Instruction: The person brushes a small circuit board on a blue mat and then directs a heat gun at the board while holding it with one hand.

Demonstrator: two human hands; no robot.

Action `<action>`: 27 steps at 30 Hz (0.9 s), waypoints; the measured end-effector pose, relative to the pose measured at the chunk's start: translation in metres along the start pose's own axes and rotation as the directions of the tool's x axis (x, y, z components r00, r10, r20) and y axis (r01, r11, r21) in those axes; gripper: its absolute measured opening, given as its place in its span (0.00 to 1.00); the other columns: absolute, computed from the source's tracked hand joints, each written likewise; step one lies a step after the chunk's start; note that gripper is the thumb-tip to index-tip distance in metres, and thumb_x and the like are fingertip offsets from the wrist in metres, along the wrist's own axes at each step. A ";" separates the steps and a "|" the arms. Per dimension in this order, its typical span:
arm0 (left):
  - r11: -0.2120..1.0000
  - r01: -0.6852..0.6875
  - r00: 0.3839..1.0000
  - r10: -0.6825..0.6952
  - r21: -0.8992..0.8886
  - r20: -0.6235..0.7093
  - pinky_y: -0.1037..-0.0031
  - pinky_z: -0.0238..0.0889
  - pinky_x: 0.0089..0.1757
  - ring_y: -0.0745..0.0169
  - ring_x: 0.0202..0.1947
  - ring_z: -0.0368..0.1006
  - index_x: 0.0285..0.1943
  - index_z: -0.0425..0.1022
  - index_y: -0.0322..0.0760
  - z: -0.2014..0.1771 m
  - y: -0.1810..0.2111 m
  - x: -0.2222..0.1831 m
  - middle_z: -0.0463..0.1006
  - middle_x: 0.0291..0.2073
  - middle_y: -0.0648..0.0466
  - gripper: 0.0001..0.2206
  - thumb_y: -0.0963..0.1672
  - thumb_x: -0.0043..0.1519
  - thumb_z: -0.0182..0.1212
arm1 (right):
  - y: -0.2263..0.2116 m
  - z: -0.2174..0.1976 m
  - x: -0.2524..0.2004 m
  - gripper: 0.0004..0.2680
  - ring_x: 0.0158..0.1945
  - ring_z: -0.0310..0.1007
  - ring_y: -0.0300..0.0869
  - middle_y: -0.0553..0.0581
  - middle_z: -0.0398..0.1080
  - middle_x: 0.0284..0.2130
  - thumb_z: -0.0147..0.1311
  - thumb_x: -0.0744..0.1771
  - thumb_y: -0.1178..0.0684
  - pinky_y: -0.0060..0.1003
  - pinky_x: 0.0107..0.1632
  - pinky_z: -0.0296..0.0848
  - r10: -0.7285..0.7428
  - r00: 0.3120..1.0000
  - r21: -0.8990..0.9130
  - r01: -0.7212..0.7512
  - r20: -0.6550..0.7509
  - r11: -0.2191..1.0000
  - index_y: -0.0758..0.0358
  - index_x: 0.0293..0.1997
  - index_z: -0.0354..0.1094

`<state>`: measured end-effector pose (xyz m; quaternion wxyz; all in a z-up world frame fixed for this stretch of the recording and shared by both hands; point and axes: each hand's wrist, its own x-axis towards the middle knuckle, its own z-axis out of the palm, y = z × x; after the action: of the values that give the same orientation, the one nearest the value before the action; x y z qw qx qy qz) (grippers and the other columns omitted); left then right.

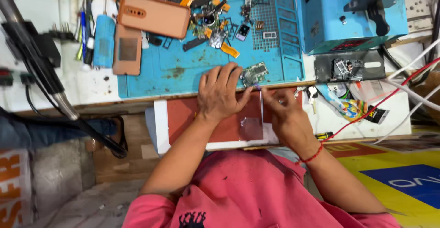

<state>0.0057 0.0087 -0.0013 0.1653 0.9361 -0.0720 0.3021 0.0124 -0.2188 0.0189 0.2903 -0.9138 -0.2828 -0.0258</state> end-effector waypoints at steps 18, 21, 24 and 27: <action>0.999 0.019 0.997 -0.021 -0.030 -0.073 0.63 0.63 0.49 0.56 0.50 0.72 0.50 0.78 0.40 -0.002 0.003 0.000 0.77 0.53 0.55 0.18 0.53 0.60 0.68 | -0.008 -0.013 0.010 0.21 0.34 0.75 0.53 0.60 0.69 0.45 0.52 0.64 0.64 0.47 0.33 0.74 0.070 0.996 -0.103 -0.065 0.051 0.993 0.53 0.65 0.70; 0.998 0.021 0.998 -0.024 -0.055 -0.061 0.62 0.63 0.49 0.56 0.51 0.72 0.49 0.77 0.40 -0.003 0.002 0.000 0.76 0.53 0.55 0.18 0.53 0.59 0.67 | -0.011 -0.016 0.011 0.21 0.35 0.75 0.54 0.61 0.69 0.45 0.52 0.64 0.64 0.47 0.33 0.74 0.010 0.999 -0.100 -0.006 0.037 0.995 0.54 0.65 0.69; 0.999 0.012 0.999 -0.014 -0.046 -0.044 0.62 0.63 0.49 0.55 0.51 0.71 0.50 0.77 0.40 -0.004 0.002 0.001 0.76 0.54 0.55 0.19 0.53 0.60 0.67 | -0.014 -0.016 0.005 0.20 0.33 0.75 0.53 0.58 0.70 0.44 0.52 0.64 0.64 0.48 0.32 0.74 0.063 0.995 -0.083 -0.057 0.077 0.995 0.52 0.64 0.70; 0.999 0.030 0.999 -0.030 -0.017 -0.039 0.62 0.62 0.48 0.56 0.50 0.71 0.52 0.78 0.40 -0.003 0.004 0.000 0.76 0.54 0.56 0.20 0.54 0.60 0.67 | -0.005 -0.019 0.009 0.20 0.35 0.75 0.53 0.60 0.69 0.45 0.51 0.65 0.65 0.47 0.33 0.74 0.048 0.999 -0.108 -0.045 0.023 0.993 0.54 0.64 0.70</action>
<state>0.0032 0.0061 0.0017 0.1787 0.9296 -0.0571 0.3173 0.0197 -0.2218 0.0391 0.2375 -0.9347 -0.2634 -0.0225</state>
